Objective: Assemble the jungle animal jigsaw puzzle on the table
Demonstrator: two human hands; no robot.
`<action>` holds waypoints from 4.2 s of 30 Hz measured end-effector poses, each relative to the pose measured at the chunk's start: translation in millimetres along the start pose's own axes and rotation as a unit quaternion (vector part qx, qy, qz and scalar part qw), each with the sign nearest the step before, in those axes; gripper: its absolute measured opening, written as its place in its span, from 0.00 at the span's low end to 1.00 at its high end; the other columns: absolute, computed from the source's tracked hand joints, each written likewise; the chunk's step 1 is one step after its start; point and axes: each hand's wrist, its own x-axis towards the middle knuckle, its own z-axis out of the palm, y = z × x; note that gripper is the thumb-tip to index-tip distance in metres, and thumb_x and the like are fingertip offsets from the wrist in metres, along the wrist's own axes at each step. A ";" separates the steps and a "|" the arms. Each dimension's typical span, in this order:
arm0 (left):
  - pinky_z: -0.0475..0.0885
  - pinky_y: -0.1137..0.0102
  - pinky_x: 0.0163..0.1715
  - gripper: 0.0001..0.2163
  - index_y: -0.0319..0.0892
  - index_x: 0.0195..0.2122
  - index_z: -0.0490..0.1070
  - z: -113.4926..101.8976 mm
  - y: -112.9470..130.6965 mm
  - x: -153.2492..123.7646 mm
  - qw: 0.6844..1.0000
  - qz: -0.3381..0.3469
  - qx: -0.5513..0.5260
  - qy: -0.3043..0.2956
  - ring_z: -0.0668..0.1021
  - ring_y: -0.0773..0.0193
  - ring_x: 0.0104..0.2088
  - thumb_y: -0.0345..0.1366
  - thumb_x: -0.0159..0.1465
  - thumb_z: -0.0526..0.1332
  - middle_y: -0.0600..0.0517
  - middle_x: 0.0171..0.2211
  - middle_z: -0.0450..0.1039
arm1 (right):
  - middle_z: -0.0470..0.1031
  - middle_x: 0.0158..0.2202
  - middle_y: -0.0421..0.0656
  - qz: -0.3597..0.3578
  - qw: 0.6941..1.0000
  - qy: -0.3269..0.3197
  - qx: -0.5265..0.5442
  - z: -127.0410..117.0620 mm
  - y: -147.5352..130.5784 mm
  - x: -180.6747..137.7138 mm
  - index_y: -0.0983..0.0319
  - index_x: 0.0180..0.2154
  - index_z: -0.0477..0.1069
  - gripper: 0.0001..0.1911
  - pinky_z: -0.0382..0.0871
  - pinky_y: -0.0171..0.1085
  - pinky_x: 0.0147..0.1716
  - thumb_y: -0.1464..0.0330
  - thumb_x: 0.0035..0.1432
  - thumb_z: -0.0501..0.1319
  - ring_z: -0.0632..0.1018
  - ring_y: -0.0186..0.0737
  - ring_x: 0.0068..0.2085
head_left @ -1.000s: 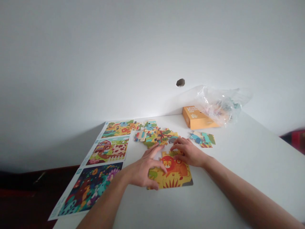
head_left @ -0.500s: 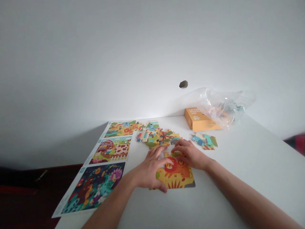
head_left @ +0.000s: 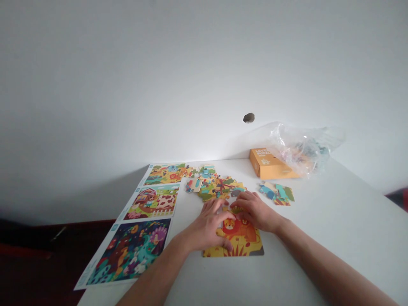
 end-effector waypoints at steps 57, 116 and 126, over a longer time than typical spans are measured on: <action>0.64 0.51 0.58 0.27 0.50 0.55 0.69 -8.5 -63.1 1.1 0.925 -0.208 0.165 0.272 0.66 0.45 0.57 0.48 0.55 0.68 0.44 0.52 0.59 | 0.73 0.42 0.45 -0.013 0.999 -0.045 -0.022 -24.5 0.4 -7.9 0.57 0.46 0.73 0.21 0.61 0.43 0.45 0.56 0.53 0.68 0.74 0.45 0.43; 0.67 0.64 0.56 0.22 0.47 0.59 0.68 -14.6 -47.5 -5.7 0.987 -0.102 -0.034 0.122 0.73 0.57 0.53 0.38 0.64 0.61 0.47 0.53 0.71 | 0.74 0.42 0.44 0.067 0.996 -0.001 -0.064 -14.1 21.9 -3.3 0.58 0.45 0.74 0.09 0.62 0.39 0.45 0.69 0.64 0.59 0.76 0.41 0.43; 0.70 0.72 0.39 0.10 0.41 0.43 0.79 -26.2 -28.0 -5.2 0.984 -0.076 -0.148 0.058 0.77 0.64 0.35 0.37 0.62 0.63 0.50 0.36 0.79 | 0.74 0.39 0.43 0.051 0.995 0.023 -0.081 -11.9 18.1 -3.5 0.59 0.42 0.74 0.09 0.62 0.39 0.44 0.68 0.66 0.56 0.76 0.40 0.41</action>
